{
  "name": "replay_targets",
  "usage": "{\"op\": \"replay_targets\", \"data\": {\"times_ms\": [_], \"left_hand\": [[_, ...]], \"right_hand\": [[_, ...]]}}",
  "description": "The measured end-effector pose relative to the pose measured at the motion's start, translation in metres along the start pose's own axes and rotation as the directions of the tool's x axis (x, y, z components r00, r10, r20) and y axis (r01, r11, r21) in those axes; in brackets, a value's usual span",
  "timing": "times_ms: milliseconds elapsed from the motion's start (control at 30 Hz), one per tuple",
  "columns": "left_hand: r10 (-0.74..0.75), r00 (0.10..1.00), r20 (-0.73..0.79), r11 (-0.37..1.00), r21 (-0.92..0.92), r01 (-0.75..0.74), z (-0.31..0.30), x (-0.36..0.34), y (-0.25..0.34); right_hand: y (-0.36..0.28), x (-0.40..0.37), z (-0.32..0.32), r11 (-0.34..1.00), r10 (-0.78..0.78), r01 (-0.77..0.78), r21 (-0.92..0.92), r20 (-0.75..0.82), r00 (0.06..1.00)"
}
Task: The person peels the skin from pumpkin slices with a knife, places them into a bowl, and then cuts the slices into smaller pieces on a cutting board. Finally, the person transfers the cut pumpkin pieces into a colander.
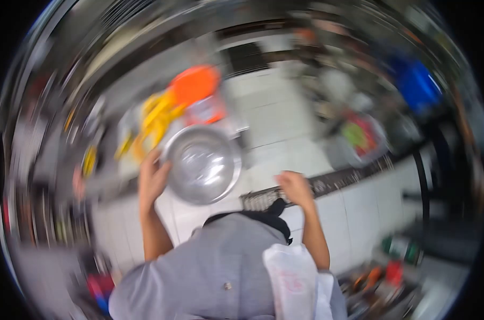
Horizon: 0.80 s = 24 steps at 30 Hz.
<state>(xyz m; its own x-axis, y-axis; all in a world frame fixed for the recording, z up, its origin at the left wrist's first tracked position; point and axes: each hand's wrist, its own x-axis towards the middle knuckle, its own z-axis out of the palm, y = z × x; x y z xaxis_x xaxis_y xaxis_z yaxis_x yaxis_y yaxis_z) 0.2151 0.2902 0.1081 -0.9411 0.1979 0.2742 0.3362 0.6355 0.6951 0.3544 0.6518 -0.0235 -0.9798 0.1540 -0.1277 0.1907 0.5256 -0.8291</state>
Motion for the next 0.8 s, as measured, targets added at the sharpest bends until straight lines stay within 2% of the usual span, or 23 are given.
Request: {"op": "replay_targets", "data": {"times_ms": [33,67,100,133,200,233,300,333,400,433,467,500,533,600,633,700,733,767,800], "left_hand": [[0.031,0.999,-0.022,0.997,-0.072,-0.032,-0.020,-0.018,-0.012],[-0.132,0.991,-0.035,0.990,-0.062,0.129,-0.045,-0.037,-0.023],[-0.255,0.967,-0.024,0.964,-0.079,0.253,-0.067,-0.052,-0.038],[-0.303,0.951,-0.064,0.951,-0.087,0.297,-0.087,-0.074,-0.059],[-0.457,0.867,-0.197,0.887,-0.176,0.428,-0.128,-0.108,-0.105],[-0.621,0.750,-0.228,0.783,-0.206,0.586,-0.149,-0.123,-0.125],[-0.734,0.608,-0.302,0.668,-0.486,0.564,-0.184,-0.150,-0.185],[-0.743,0.605,-0.286,0.656,-0.490,0.574,-0.195,-0.155,-0.218],[-0.751,0.494,-0.437,0.646,-0.638,0.419,-0.211,-0.148,-0.284],[-0.754,0.503,-0.422,0.641,-0.638,0.426,-0.214,-0.134,-0.306],[-0.741,0.459,-0.491,0.662,-0.648,0.376,-0.214,-0.117,-0.325],[-0.726,0.409,-0.554,0.683,-0.653,0.328,-0.213,-0.101,-0.345],[-0.732,0.418,-0.538,0.675,-0.658,0.335,-0.212,-0.085,-0.368],[-0.759,0.367,-0.538,0.638,-0.729,0.250,-0.213,-0.060,-0.408],[-0.761,0.372,-0.532,0.634,-0.732,0.251,-0.215,-0.052,-0.414],[-0.827,0.327,-0.458,0.546,-0.793,0.269,-0.219,-0.038,-0.421],[-0.828,0.323,-0.458,0.545,-0.792,0.275,-0.217,-0.037,-0.420],[-0.531,0.294,-0.795,0.779,-0.322,0.538,-0.214,-0.037,-0.418],[-0.105,0.399,-0.911,0.664,0.234,0.710,-0.213,-0.035,-0.413]], "right_hand": [[-0.002,0.006,0.017,0.996,0.012,-0.017,0.086,0.058,0.998],[-0.012,0.015,0.034,0.984,0.056,-0.070,0.163,0.093,0.994],[-0.032,0.024,0.056,0.989,0.015,-0.041,0.139,0.179,0.984],[-0.048,0.026,0.074,0.986,0.033,-0.064,0.155,0.198,0.980],[-0.075,0.028,0.109,0.983,0.068,-0.101,0.154,0.208,0.976],[-0.087,0.031,0.130,0.980,0.038,-0.087,0.181,0.257,0.966],[-0.121,0.032,0.175,0.974,0.000,-0.072,0.214,0.315,0.949],[-0.136,0.036,0.189,0.976,0.018,-0.086,0.202,0.317,0.948],[-0.167,0.049,0.215,0.984,-0.143,0.099,0.149,0.322,0.936],[-0.181,0.059,0.226,0.983,-0.180,0.159,0.091,0.325,0.929],[-0.195,0.070,0.236,0.975,-0.216,0.219,0.031,0.331,0.919],[-0.211,0.082,0.247,0.943,-0.317,0.332,0.001,0.300,0.900],[-0.225,0.094,0.260,0.897,-0.415,0.440,-0.036,0.273,0.868],[-0.244,0.119,0.290,0.855,-0.503,0.518,-0.019,0.211,0.838],[-0.253,0.135,0.304,0.845,-0.511,0.533,-0.049,0.219,0.831],[-0.268,0.163,0.335,0.833,-0.520,0.548,-0.077,0.229,0.823],[-0.274,0.173,0.351,0.805,-0.532,0.570,-0.166,0.225,0.817],[-0.281,0.185,0.366,0.771,-0.545,0.586,-0.250,0.219,0.810],[-0.288,0.196,0.379,0.778,-0.539,0.580,-0.241,0.218,0.813]]}}
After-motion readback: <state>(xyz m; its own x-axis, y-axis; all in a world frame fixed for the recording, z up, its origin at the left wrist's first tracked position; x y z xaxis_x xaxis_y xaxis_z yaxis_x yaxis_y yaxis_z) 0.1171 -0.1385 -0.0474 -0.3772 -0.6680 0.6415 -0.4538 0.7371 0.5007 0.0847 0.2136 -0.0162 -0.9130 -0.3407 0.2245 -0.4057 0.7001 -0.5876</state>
